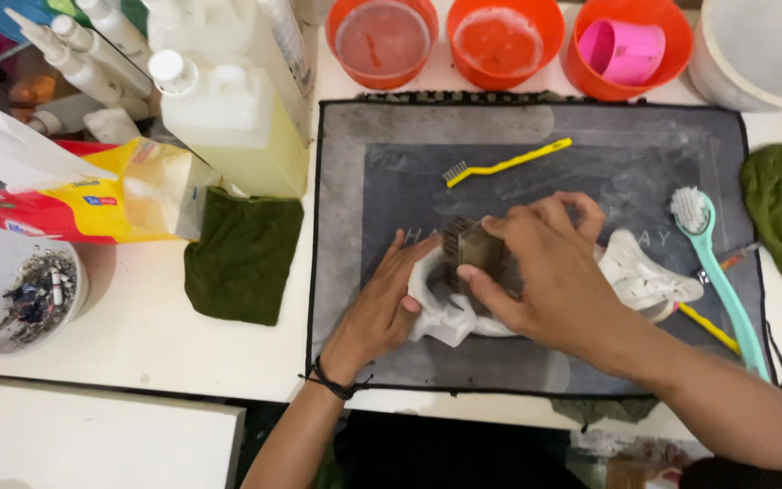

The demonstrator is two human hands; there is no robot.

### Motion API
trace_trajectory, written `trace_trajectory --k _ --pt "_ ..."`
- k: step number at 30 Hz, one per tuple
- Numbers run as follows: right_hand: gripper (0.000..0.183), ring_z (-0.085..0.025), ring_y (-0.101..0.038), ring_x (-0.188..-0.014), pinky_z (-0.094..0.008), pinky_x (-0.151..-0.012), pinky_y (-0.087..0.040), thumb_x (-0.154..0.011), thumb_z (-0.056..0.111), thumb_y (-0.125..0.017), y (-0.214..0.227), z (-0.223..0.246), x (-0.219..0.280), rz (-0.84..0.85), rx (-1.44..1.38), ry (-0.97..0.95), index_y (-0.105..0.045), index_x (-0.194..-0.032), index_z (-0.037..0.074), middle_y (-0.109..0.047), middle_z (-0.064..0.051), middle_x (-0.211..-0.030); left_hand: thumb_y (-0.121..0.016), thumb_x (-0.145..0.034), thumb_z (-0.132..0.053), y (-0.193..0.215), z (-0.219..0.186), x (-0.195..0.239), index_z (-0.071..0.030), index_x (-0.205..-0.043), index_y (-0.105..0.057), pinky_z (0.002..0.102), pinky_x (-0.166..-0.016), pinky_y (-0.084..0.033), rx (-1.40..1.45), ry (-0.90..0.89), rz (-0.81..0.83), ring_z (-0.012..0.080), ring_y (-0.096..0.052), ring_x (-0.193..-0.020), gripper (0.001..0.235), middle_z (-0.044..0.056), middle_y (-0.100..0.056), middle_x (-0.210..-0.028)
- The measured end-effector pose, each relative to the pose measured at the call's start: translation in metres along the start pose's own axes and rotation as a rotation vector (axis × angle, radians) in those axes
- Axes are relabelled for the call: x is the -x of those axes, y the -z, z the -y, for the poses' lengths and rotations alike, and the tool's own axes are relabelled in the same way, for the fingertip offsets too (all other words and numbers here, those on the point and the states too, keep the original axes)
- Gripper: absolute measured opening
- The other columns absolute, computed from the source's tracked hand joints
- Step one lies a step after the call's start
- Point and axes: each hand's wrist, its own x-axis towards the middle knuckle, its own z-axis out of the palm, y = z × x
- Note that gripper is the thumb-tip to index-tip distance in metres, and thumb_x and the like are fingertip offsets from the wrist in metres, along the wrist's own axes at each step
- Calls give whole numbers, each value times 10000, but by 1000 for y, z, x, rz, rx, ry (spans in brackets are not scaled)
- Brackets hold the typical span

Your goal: The person cleans a white and pink sneaker by first scrubbing a white paper towel with a brush and then inserting it into the shoe. They continue to scrub the interior and exterior of the shoe with the brush, occasionally dipping it into a bowl of liquid. The person also uses a tissue to wipe the shoe's surface.

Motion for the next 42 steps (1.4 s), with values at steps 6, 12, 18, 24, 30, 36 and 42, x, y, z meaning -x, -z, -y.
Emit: trace_trajectory --k 6,12,18,24,30,36,42 --pt "472 -218 -597 -998 -498 -1059 -271 -1040 410 -631 8 -7 -21 13 -27 67 -643 -1469 215 -579 30 -962 -82 -1129 -682 0 4 3 41 -1599 -358 642 -1383 -143 -37 -17 -13 396 -533 -1491 906 260 -524 -1577" --pt "491 -266 -621 -962 -474 -974 -244 -1090 337 -506 -6 -26 -50 249 -340 44 -632 -1537 177 -621 -58 -880 -110 -1090 -678 0 11 3 45 -1599 -386 667 -1342 -75 -57 39 29 439 -467 -1508 927 294 -513 -1571" --pt "469 -364 -698 -1001 -523 -997 -307 -1070 365 -536 2 -24 -65 310 -348 14 -691 -1451 139 -720 -139 -917 -164 -1021 -742 8 7 8 11 -1680 -279 698 -1292 -12 -12 108 90 468 -317 -1578 1008 290 -390 -1680" --pt "555 -311 -650 -1080 -494 -1050 -446 -1037 301 -692 39 -15 -22 -6 -178 215 -582 -1563 161 -663 -85 -1081 -107 -928 -896 19 -12 18 -39 -1726 -59 736 -1275 119 -83 117 56 470 -100 -1679 1172 223 -174 -1809" --pt "465 -295 -653 -1093 -547 -1154 -499 -1059 178 -606 38 14 8 95 -3 644 -527 -1517 154 -647 -117 -1244 -590 -1055 -233 13 -7 19 -47 -1731 -59 608 -1400 -74 -177 33 118 373 -181 -1716 879 163 -148 -1832" --pt "328 -322 -653 -1178 -573 -1180 -486 -1101 44 -491 43 23 14 107 96 844 -622 -1401 32 -669 -144 -1250 -643 -1094 -214 13 1 17 -30 -1718 -113 567 -1369 -202 -141 52 187 353 -265 -1686 840 141 -214 -1818" --pt "361 -365 -631 -1259 -515 -1166 -502 -1109 85 -486 38 21 22 143 105 830 -605 -1448 55 -654 -143 -1334 -699 -1056 -170 13 6 16 -28 -1703 -156 571 -1355 -207 -150 55 213 363 -302 -1661 856 149 -274 -1793"
